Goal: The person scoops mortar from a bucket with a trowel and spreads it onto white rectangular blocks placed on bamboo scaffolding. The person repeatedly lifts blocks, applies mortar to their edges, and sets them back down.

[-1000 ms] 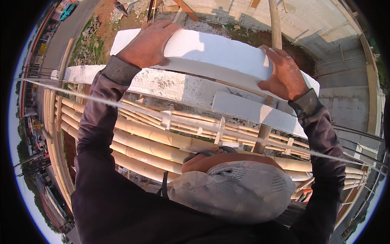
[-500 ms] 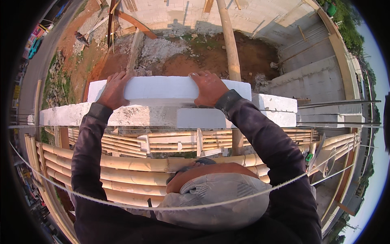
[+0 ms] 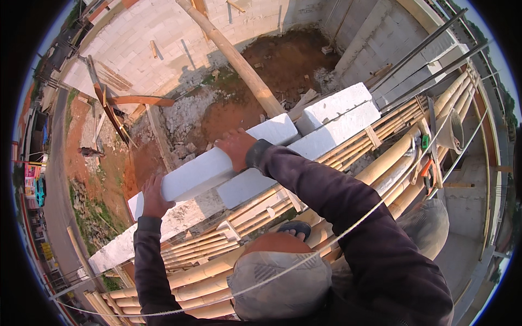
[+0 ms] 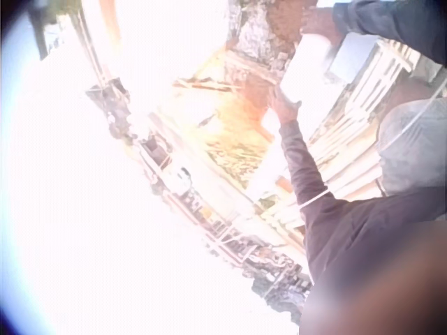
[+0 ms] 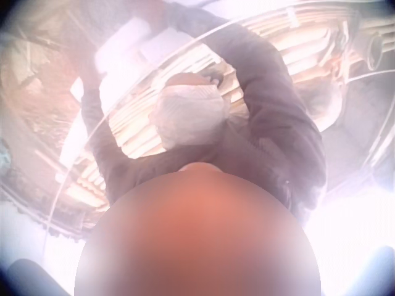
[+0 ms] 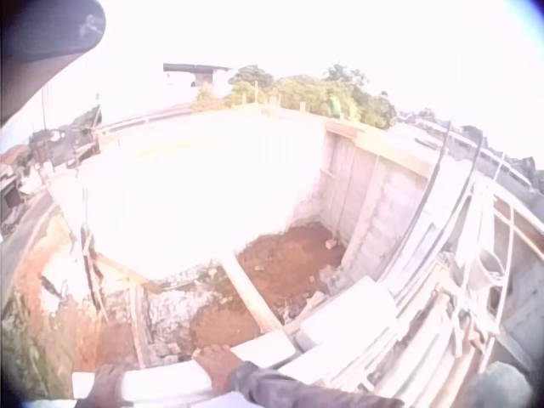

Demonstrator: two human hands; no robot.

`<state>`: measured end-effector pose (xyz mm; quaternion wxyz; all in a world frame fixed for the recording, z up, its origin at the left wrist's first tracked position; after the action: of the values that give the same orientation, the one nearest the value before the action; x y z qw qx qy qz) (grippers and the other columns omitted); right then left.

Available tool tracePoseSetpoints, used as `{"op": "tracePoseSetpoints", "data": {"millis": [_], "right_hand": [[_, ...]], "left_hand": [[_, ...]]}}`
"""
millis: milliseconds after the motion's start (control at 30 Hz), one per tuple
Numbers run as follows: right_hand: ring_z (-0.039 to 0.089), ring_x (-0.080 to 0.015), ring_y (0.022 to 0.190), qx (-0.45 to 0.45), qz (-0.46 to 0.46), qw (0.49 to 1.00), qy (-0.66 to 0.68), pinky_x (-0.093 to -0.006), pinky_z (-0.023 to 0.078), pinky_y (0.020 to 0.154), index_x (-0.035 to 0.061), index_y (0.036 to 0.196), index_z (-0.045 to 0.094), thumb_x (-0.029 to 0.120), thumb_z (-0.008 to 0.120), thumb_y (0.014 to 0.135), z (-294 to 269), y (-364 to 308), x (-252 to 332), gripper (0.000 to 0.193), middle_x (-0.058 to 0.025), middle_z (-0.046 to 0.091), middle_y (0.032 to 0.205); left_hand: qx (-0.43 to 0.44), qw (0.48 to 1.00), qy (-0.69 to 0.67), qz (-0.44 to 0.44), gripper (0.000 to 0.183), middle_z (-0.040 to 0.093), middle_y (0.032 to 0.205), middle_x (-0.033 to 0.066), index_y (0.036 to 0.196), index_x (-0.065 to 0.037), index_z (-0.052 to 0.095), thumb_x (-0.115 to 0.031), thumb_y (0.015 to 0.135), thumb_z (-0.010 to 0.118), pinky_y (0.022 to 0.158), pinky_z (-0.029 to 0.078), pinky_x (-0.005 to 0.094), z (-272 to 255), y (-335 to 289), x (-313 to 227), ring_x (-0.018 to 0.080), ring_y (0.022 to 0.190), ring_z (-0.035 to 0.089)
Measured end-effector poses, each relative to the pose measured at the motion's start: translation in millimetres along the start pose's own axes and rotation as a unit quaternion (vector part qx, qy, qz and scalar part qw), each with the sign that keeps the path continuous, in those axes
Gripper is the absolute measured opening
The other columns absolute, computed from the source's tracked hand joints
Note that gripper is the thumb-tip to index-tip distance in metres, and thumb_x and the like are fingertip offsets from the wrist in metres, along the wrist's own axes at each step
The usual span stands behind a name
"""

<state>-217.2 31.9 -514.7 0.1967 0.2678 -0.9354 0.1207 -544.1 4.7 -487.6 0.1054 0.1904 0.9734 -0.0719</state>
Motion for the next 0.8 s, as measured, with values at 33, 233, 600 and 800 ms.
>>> {"op": "tracePoseSetpoints", "data": {"millis": [33, 233, 600, 800], "right_hand": [[0.054, -0.0340, 0.119, 0.013, 0.000, 1.000, -0.006, -0.0499, 0.039, 0.100, 0.0098, 0.125, 0.059, 0.020, 0.074, 0.065, 1, 1, -2, 0.063, -0.0166, 0.062, 0.119], [0.054, -0.0354, 0.126, 0.037, 0.030, 0.989, 0.143, -0.0487, 0.042, 0.103, 0.0092, 0.128, 0.062, 0.032, 0.081, 0.067, -35, -5, -49, 0.068, -0.0178, 0.059, 0.133], [0.071, -0.0306, 0.077, 0.112, 0.247, 0.950, 0.154, -0.0412, 0.059, 0.058, 0.0036, 0.125, 0.065, 0.029, 0.082, 0.077, -50, -58, -143, 0.057, -0.0183, 0.067, 0.109], [0.069, -0.0294, 0.083, 0.086, 0.330, 0.922, 0.185, -0.0393, 0.057, 0.059, 0.0035, 0.122, 0.067, 0.024, 0.082, 0.078, -46, -62, -132, 0.050, -0.0165, 0.069, 0.104]], "left_hand": [[0.002, 1.000, -0.013, -0.005, 0.094, 0.055, 0.124, 0.0147, 0.131, -0.009, 0.052, -0.012, 0.044, 0.089, 0.110, 0.032, 0.0502, 2, -1, 1, 0.0383, 0.121, 0.049], [-0.021, 1.000, 0.000, -0.006, 0.091, 0.056, 0.121, 0.0145, 0.131, -0.009, 0.052, -0.009, 0.047, 0.086, 0.108, 0.033, 0.0492, 14, -17, -1, 0.0380, 0.119, 0.051], [-0.030, 0.999, -0.005, -0.011, 0.087, 0.055, 0.119, 0.0136, 0.130, -0.010, 0.052, -0.007, 0.050, 0.086, 0.104, 0.035, 0.0494, 28, -33, -5, 0.0368, 0.117, 0.052], [-0.036, 0.999, -0.011, -0.036, 0.089, 0.054, 0.121, 0.0139, 0.131, -0.011, 0.052, -0.008, 0.049, 0.087, 0.105, 0.035, 0.0497, 39, -38, -1, 0.0368, 0.119, 0.049]]}}
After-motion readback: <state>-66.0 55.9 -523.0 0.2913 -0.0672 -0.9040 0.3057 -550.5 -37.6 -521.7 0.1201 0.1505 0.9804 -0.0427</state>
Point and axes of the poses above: each hand's wrist, its own y-axis towards the middle knuckle, its own z-axis out of the palm, x = y × z, the point moved 3 cm from there along y, towards the middle knuckle
